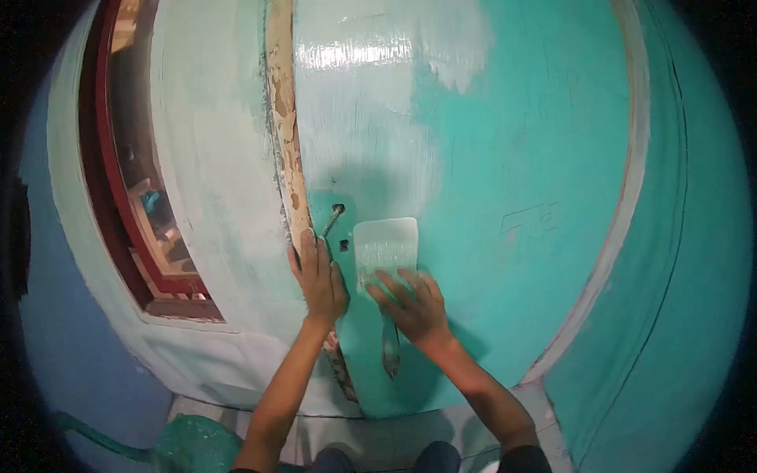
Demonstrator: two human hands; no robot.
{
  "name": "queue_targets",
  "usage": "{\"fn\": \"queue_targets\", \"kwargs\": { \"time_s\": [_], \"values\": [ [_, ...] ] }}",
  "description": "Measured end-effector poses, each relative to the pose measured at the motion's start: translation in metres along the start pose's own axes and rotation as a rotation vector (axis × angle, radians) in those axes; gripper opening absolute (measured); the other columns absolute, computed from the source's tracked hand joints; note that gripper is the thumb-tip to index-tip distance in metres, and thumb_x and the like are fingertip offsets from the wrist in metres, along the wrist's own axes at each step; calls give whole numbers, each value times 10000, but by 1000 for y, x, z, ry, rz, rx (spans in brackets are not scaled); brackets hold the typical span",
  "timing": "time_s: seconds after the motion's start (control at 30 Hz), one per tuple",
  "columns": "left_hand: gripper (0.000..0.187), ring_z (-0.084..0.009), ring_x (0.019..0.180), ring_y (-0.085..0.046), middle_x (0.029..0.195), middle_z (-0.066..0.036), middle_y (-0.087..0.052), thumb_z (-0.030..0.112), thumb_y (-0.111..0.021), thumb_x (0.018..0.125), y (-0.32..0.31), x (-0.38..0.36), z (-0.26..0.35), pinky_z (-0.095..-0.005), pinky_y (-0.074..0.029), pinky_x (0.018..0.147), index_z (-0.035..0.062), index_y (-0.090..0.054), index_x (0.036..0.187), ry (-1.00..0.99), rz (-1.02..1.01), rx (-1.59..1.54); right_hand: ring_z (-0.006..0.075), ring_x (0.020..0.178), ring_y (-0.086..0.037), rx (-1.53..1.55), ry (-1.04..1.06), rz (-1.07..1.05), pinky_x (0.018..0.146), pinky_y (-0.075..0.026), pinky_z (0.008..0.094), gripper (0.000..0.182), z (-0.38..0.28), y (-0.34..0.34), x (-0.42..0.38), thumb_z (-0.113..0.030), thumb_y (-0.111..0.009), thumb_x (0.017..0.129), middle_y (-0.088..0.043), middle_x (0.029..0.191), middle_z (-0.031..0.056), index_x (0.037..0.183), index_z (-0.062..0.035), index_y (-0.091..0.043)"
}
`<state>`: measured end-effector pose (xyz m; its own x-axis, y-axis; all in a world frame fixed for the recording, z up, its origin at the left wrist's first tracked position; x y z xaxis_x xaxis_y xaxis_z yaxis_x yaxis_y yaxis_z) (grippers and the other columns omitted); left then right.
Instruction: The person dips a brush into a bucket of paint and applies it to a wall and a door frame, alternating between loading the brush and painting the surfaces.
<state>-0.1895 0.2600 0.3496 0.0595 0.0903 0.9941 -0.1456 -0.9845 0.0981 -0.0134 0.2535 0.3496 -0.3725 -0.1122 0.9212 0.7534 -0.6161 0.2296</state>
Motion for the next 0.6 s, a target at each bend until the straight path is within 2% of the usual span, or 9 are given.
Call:
{"fn": "queue_targets", "kwargs": {
  "time_s": [0.07,0.2,0.27,0.37,0.47,0.5,0.6],
  "values": [
    [540,-393,1502,-315,1590,-244,-363,63,-509,934,2,0,-2,-633,-150,1199,-73,-445,1453,18,24,-53,224,1159,-574,64,4,-164,955,-476,438,425,-13,-13,-28,-190,-707,828,-595,1388,-56,1243,-279,-676],
    [532,-406,1494,-312,1579,-267,-357,35,-455,945,0,0,-1,-623,-131,1201,-79,-414,1463,-5,26,-35,255,1086,-584,182,0,-151,907,-469,412,456,-8,13,-14,-116,-701,769,-647,1323,-45,1204,-252,-696],
    [537,-401,1494,-315,1579,-271,-357,43,-455,958,2,0,0,-607,-132,1207,-65,-401,1481,-2,38,-54,245,1102,-580,65,48,10,904,-466,422,441,0,34,25,-113,-689,779,-646,1327,-53,1197,-254,-704],
    [524,-393,1490,-334,1568,-237,-400,37,-476,943,2,0,0,-608,-156,1206,-63,-444,1457,24,39,-61,236,1123,-574,-67,90,47,903,-466,430,443,16,24,61,-115,-680,784,-643,1339,-58,1203,-259,-708],
    [519,-395,1484,-345,1568,-234,-403,36,-467,950,4,0,0,-603,-161,1205,-63,-441,1459,21,57,-83,235,1141,-568,-97,55,-18,918,-463,434,466,14,1,34,-116,-679,783,-640,1350,-56,1224,-265,-706],
    [515,-390,1481,-352,1567,-234,-404,37,-467,950,2,-1,-1,-600,-163,1205,-67,-446,1454,28,51,-75,234,1145,-575,-58,29,-73,955,-479,443,534,9,-8,10,-92,-659,813,-612,1382,-50,1314,-276,-659],
    [516,-376,1488,-339,1574,-251,-382,41,-458,952,1,-1,-3,-588,-151,1207,-88,-440,1451,28,33,-72,229,1113,-579,90,26,-156,951,-473,414,554,-19,-9,-60,-86,-652,805,-619,1369,-28,1333,-252,-652]
  ]
}}
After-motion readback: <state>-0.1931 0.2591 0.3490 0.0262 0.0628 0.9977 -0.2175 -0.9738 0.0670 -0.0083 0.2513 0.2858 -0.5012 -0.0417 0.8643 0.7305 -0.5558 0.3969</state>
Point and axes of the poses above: each hand's wrist, its own x-axis towards the middle knuckle, its own y-axis out of the back of the hand, z = x × y, the point moved 10 cm from there along x, towards the middle knuckle
